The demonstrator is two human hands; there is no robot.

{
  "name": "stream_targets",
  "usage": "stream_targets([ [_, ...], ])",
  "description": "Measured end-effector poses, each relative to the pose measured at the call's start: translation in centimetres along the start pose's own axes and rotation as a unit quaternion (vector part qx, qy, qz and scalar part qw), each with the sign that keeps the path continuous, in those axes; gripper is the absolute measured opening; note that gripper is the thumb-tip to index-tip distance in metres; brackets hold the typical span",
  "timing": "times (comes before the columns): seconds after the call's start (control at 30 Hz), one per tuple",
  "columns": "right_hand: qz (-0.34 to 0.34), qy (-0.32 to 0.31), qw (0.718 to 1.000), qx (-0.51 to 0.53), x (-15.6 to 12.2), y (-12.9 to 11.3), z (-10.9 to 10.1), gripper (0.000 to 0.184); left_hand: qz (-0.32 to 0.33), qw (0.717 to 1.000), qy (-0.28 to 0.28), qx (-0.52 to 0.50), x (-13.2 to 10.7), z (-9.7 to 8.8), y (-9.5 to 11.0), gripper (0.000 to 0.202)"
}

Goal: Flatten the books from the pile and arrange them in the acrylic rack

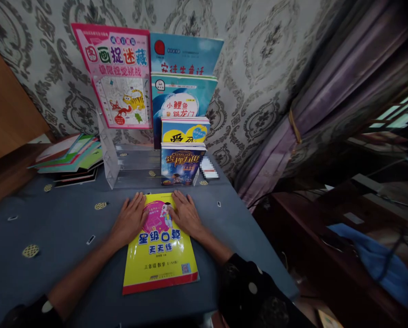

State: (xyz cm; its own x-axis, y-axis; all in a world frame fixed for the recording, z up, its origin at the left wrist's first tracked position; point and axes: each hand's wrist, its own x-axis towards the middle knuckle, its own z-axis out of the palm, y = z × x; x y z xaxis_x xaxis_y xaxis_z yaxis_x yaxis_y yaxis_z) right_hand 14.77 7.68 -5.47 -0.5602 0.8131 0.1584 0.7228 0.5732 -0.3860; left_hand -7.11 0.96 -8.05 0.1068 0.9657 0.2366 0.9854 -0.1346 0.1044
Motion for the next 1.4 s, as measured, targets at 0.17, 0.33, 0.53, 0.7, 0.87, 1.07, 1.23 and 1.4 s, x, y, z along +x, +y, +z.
stream_targets([
  [0.17, -0.017, 0.010, 0.999, 0.046, 0.5, 1.2, 0.1, 0.047, 0.035, 0.999, -0.033, 0.015, 0.8, -0.3, 0.3, 0.068],
  [0.33, -0.001, -0.002, 0.998, 0.070, 0.9, 1.6, 0.1, 0.047, 0.090, 0.993, -0.082, 0.013, 2.6, -0.9, 1.2, 0.072],
  [0.53, 0.006, -0.011, 0.997, 0.078, 1.1, 1.6, 0.3, 0.048, 0.201, 0.969, -0.143, -0.028, 2.5, -1.7, 4.0, 0.073],
  [0.7, 0.005, -0.002, 0.997, 0.078, 0.9, 1.5, 0.6, 0.047, 0.315, 0.925, -0.194, -0.084, -0.3, -2.6, 8.0, 0.070],
  [0.87, -0.001, -0.003, 0.998, 0.063, 0.7, 1.2, 0.5, 0.046, 0.390, 0.885, -0.212, -0.143, -2.9, -4.0, 11.2, 0.069],
  [1.07, -0.011, 0.009, 0.999, 0.035, 0.3, 0.8, 0.4, 0.048, 0.407, 0.873, -0.210, -0.166, -3.7, -4.7, 12.1, 0.058],
  [1.23, -0.036, 0.006, 0.999, 0.006, -1.9, 0.7, -0.4, 0.045, 0.412, 0.868, -0.201, -0.189, -3.7, -4.9, 11.6, 0.054],
  [1.4, -0.061, 0.012, 0.997, -0.038, -6.5, 1.1, -0.4, 0.045, 0.409, 0.866, -0.200, -0.205, -4.4, -5.2, 10.6, 0.052],
])
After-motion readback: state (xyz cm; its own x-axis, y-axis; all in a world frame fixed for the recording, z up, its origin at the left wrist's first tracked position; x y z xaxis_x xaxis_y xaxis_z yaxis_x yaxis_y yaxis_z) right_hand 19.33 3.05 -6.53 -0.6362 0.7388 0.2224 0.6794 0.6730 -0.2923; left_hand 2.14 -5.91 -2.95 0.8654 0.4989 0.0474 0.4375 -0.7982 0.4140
